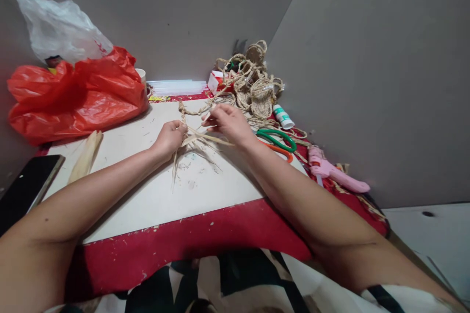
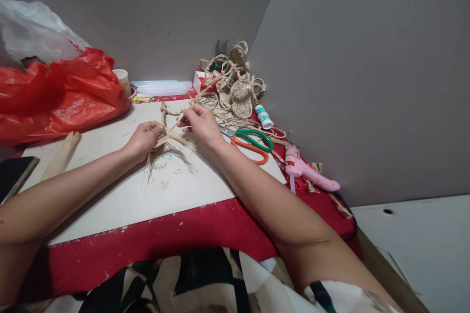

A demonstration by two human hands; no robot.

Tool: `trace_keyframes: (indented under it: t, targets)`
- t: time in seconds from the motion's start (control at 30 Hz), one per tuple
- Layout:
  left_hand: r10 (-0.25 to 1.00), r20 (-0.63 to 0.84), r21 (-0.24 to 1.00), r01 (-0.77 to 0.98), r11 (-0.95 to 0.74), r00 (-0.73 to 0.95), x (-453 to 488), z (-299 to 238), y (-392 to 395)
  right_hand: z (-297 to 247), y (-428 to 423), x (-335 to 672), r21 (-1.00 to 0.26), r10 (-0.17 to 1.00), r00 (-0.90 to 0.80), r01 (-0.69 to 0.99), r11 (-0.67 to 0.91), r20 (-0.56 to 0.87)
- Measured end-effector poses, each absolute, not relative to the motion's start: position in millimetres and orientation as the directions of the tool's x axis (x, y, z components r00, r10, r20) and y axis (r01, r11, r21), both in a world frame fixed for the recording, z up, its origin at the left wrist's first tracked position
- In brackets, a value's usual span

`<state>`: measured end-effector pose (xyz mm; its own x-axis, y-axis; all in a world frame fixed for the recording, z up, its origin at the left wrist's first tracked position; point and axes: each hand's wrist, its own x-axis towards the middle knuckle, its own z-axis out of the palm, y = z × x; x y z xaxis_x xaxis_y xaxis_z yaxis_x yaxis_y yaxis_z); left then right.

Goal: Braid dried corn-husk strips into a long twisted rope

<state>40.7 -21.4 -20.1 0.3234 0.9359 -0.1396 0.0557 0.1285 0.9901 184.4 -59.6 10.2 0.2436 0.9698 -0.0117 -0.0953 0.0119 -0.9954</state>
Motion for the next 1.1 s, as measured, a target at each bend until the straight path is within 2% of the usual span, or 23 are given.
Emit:
trace_keyframes:
  t: [0.1,0.2,0.3,0.37,0.4,0.43,0.5,0.53,0.57,0.63,0.7,0.8,0.93,1.03,1.1]
  targets:
    - [0.929,-0.159,0.986,0.015,0.163,0.334,40,-20,-22,32,-59,201,-0.938,0.971,0.227,-0.346,0.009,-0.074]
    - [0.915,-0.191,0.978,-0.016,0.21,0.356,38,-19,-24,63,-65,225,-0.904,0.972,0.233,-0.422,0.073,-0.03]
    - [0.907,-0.206,0.973,-0.023,0.23,0.368,36,-20,-24,98,-76,252,-0.9,0.896,0.435,-0.35,0.26,0.089]
    - [0.908,-0.196,0.973,-0.044,0.228,0.371,36,-22,-22,114,-82,263,-0.908,0.774,0.602,-0.186,0.376,0.197]
    - [0.91,-0.187,0.973,-0.058,0.224,0.37,36,-23,-22,118,-85,264,-0.915,0.737,0.624,-0.086,0.395,0.26]
    - [0.912,-0.181,0.973,-0.069,0.221,0.369,36,-24,-21,117,-88,261,-0.922,0.736,0.595,0.02,0.387,0.322]
    - [0.913,-0.176,0.972,-0.079,0.219,0.367,36,-25,-20,104,-93,243,-0.928,0.848,0.383,0.216,0.303,0.366]
    - [0.913,-0.176,0.973,-0.079,0.219,0.369,36,-25,-20,92,-95,229,-0.917,0.915,0.239,0.316,0.243,0.325]
    - [0.913,-0.174,0.973,-0.077,0.217,0.37,36,-25,-21,77,-97,213,-0.903,0.973,0.091,0.399,0.161,0.214]
    - [0.914,-0.167,0.975,-0.078,0.21,0.37,36,-23,-22,42,-98,181,-0.861,0.991,-0.135,0.505,0.06,-0.01]
    - [0.916,-0.163,0.975,-0.081,0.206,0.366,35,-22,-23,11,-96,157,-0.838,0.982,-0.162,0.545,0.01,-0.093]
    - [0.925,-0.168,0.979,-0.054,0.197,0.341,34,-21,-24,-15,-91,143,-0.874,0.977,-0.191,0.485,0.014,-0.09]
    - [0.92,-0.171,0.982,-0.012,0.187,0.351,32,-23,-23,-12,-92,157,-0.921,0.965,-0.211,0.383,-0.066,-0.157]
    - [0.901,-0.176,0.981,-0.009,0.196,0.396,31,-23,-22,-6,-96,165,-0.9,0.93,-0.27,0.419,-0.118,-0.248]
    - [0.895,-0.175,0.98,-0.016,0.2,0.411,31,-22,-22,-8,-97,164,-0.889,0.919,-0.309,0.449,-0.087,-0.246]
